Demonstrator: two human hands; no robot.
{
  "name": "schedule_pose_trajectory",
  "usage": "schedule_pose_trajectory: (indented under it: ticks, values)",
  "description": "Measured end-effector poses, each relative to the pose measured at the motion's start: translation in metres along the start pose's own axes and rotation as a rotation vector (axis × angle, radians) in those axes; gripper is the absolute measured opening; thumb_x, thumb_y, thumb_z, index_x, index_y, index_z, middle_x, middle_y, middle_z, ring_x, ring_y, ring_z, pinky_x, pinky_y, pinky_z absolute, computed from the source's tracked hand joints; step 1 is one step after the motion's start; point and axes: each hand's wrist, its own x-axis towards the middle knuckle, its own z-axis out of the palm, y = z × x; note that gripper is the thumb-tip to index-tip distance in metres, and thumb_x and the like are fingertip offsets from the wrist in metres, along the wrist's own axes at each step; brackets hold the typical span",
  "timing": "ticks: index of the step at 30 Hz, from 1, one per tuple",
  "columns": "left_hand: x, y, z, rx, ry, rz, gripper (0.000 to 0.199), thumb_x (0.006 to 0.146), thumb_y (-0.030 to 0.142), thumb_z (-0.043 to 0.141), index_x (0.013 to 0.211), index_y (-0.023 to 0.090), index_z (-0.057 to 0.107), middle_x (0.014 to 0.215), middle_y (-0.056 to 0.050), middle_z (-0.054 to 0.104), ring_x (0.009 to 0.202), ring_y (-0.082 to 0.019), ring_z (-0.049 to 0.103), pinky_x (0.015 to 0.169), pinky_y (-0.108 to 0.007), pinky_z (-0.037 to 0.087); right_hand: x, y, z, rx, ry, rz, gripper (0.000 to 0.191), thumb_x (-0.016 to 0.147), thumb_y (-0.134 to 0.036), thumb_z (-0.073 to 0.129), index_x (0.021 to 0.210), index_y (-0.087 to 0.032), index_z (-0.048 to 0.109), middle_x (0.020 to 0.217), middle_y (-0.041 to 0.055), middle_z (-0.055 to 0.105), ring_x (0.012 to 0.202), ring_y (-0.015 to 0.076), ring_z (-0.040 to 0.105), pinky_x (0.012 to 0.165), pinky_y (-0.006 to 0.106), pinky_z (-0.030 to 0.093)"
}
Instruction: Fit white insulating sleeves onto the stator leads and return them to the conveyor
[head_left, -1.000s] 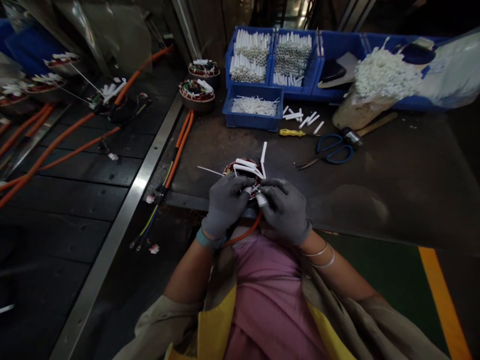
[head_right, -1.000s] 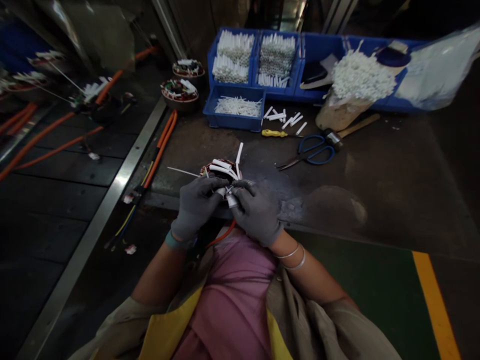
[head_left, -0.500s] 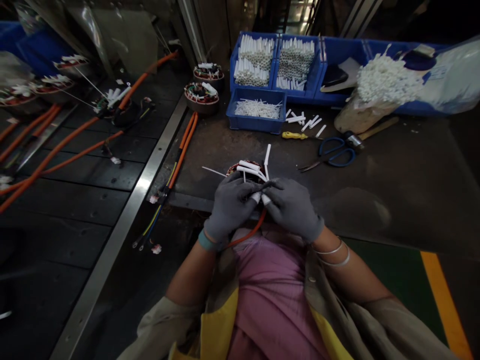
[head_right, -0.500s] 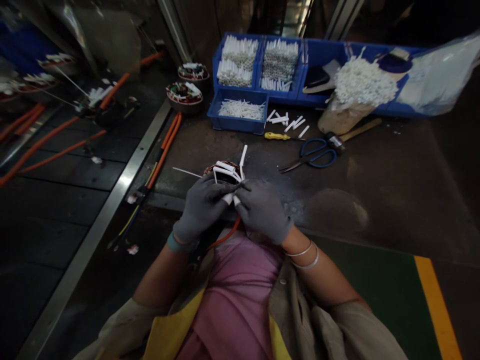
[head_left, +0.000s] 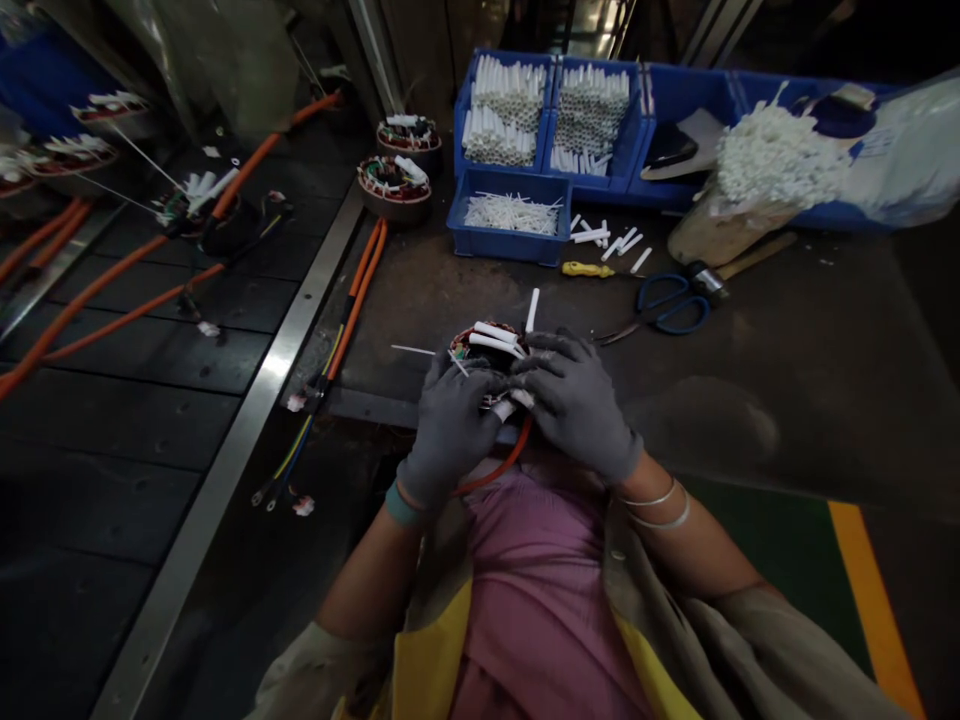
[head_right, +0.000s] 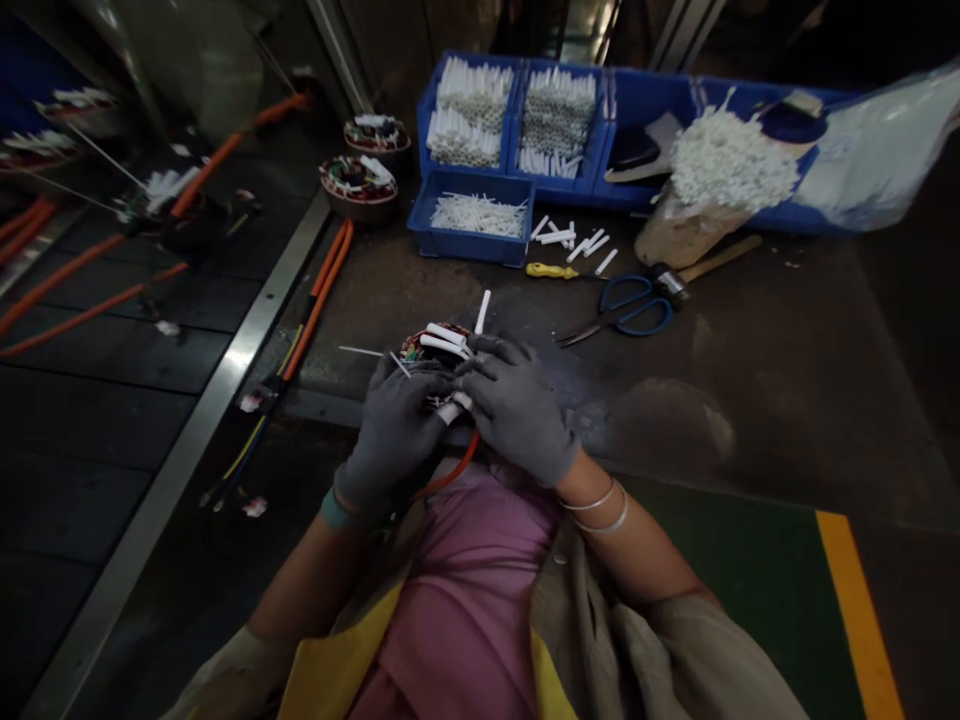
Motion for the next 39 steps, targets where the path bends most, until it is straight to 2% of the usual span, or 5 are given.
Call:
schedule_pose_trajectory:
  ticks: [13,17,23,31,39]
  values:
    - [0.018,-0.02,-0.011,-0.242,-0.056,0.042,0.031,0.098,0.038,0.063,0.071,0.024,0.062,0.077,0.001,0.074,0.08,-0.02,0.069,0.113,-0.052,0.047,0.075,0.034,-0.022,0.067,-0.123,-0.053,0.009,0.099,-0.024,0.07,0.102,-0.02,0.078,0.109,0.0066,0.078,0.106,0.0234,0.07,0.095,0.039,0.056]
    - [0.038,-0.034,-0.011,-0.338,-0.071,0.014,0.035,0.102,0.036,0.059,0.069,0.023,0.066,0.075,0.003,0.073,0.075,-0.017,0.069,0.124,-0.052,0.04,0.08,0.129,-0.068,-0.157,0.263,0.579,0.025,0.099,-0.033,0.065,0.105,-0.012,0.078,0.109,0.0087,0.078,0.105,0.0196,0.072,0.093,0.031,0.052]
    - [0.068,-0.051,0.007,-0.507,-0.111,-0.147,0.047,0.099,0.05,0.06,0.065,0.019,0.069,0.068,-0.002,0.072,0.07,-0.019,0.068,0.096,-0.041,0.058,0.085,0.227,-0.064,-0.249,0.206,1.015,0.036,0.092,-0.037,0.072,0.089,-0.001,0.072,0.115,0.0256,0.072,0.105,0.0246,0.072,0.092,0.034,0.051]
    - [0.019,-0.016,0.002,-0.656,0.303,-0.329,0.024,0.099,0.041,0.066,0.103,0.02,0.076,0.117,-0.008,0.078,0.115,-0.024,0.072,0.106,-0.041,0.056,0.048,0.13,-0.052,0.414,0.183,0.704,0.023,0.09,-0.032,0.071,0.11,-0.022,0.068,0.101,0.0048,0.075,0.089,0.0229,0.07,0.078,0.036,0.059]
    - [-0.075,0.006,-0.008,-0.281,0.335,-0.606,0.023,0.098,0.041,0.067,0.097,0.02,0.076,0.099,-0.004,0.078,0.091,-0.02,0.072,0.085,-0.033,0.058,0.014,0.086,-0.022,0.879,0.005,0.573,0.03,0.087,-0.04,0.078,0.108,-0.02,0.073,0.098,0.0035,0.077,0.088,0.0214,0.072,0.081,0.034,0.057]
